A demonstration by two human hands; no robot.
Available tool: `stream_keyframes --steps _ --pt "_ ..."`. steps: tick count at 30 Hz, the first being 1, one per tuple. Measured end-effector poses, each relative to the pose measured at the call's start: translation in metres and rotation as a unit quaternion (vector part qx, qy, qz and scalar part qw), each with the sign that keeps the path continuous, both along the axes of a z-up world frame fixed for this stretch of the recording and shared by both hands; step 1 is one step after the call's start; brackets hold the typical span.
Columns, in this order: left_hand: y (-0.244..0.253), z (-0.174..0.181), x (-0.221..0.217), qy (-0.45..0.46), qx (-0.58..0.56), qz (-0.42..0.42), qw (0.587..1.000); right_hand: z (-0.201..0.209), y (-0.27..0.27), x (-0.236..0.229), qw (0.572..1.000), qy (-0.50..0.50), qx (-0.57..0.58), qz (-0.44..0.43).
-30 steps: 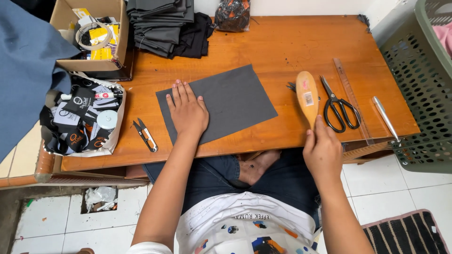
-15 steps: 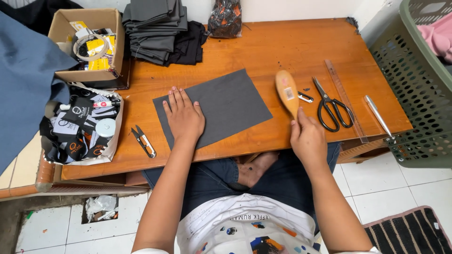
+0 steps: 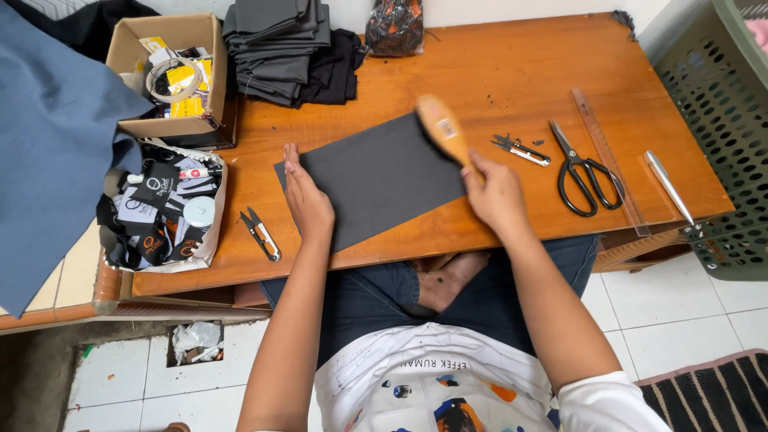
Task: Brushing a piece of dark fabric on a wooden table using a handheld brush to clean or smooth it.
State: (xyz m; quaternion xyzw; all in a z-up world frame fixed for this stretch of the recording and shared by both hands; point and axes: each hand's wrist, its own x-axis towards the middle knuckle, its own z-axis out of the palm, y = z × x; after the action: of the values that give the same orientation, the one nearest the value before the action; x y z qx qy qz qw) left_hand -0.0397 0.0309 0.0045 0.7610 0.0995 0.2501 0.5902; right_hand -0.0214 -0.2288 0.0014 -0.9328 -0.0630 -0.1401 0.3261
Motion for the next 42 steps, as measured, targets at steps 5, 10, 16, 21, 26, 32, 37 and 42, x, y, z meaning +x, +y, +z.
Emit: stream_keyframes --steps 5,10,16,21,26,32,37,42 --pt "0.003 -0.005 0.002 -0.013 -0.038 0.009 0.999 0.042 0.03 -0.015 0.999 -0.04 -0.027 -0.023" --pt "0.006 -0.018 0.004 -0.033 -0.051 0.008 0.998 0.04 0.091 -0.036 0.98 0.047 0.077 0.177" --pt "0.003 -0.011 0.005 -0.008 0.008 -0.007 1.0 0.015 0.054 0.009 0.975 0.138 0.14 0.107" --pt "0.002 -0.011 0.005 -0.013 -0.005 -0.01 1.0 0.013 -0.016 0.02 0.993 0.0 -0.027 -0.117" --pt "0.01 -0.03 0.012 -0.074 -0.151 -0.023 0.985 0.039 0.046 -0.071 0.989 0.038 0.138 0.047" --pt "0.024 -0.043 0.013 -0.16 -0.315 -0.038 0.935 -0.001 0.07 -0.101 0.974 0.046 0.132 0.181" --pt "0.022 -0.034 0.013 -0.128 -0.301 -0.021 0.945 0.011 0.014 -0.079 0.994 -0.005 0.075 0.079" --pt "0.021 -0.035 0.011 -0.109 -0.287 -0.024 0.952 0.029 -0.007 -0.078 0.993 -0.052 -0.001 -0.108"
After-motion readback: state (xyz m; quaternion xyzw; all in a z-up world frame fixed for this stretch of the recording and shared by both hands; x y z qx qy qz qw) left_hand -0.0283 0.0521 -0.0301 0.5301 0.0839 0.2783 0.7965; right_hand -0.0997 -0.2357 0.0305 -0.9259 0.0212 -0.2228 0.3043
